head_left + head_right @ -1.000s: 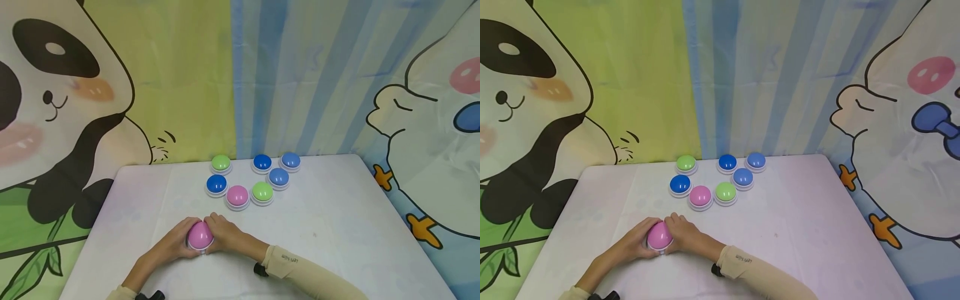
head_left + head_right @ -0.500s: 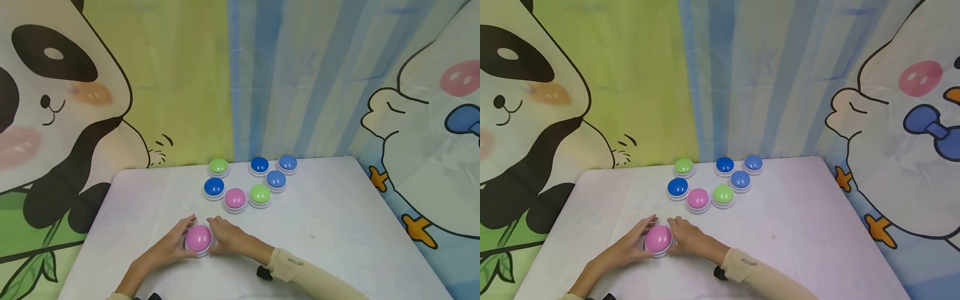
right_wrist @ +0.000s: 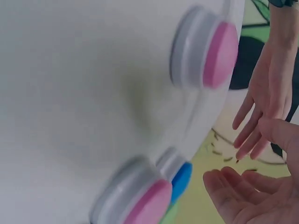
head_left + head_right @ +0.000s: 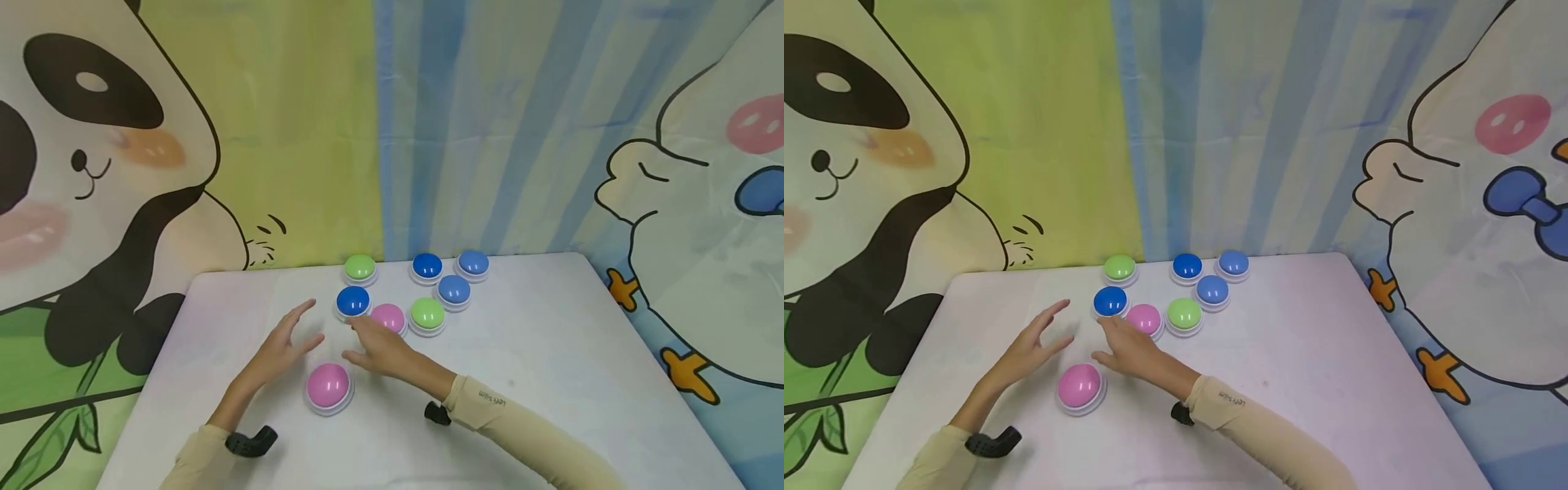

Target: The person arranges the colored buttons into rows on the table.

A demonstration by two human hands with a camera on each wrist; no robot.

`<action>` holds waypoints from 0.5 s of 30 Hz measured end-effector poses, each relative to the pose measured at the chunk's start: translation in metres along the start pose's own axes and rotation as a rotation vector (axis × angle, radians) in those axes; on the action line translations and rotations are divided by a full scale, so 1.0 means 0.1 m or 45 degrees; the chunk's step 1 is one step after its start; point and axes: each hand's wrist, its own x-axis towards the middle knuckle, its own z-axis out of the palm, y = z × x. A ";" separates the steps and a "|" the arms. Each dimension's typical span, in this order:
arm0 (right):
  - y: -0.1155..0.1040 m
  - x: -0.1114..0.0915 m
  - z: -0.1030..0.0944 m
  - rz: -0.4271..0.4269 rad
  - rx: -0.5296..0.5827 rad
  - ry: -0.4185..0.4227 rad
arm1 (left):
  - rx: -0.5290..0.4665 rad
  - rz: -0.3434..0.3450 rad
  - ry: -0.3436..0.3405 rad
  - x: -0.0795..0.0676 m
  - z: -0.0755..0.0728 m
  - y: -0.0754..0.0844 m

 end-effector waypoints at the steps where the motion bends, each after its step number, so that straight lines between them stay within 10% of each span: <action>1: 0.02 0.09 -0.07 0.027 -0.003 0.019 | -0.017 0.001 0.016 0.13 -0.02 0.03; 8: 0.39 0.81 -0.44 0.298 -0.045 0.080 | -0.047 -0.007 -0.037 1.06 -0.08 0.02; 15: 0.73 1.14 -0.36 0.593 0.166 0.064 | -0.097 -0.262 -0.163 1.46 0.03 -0.10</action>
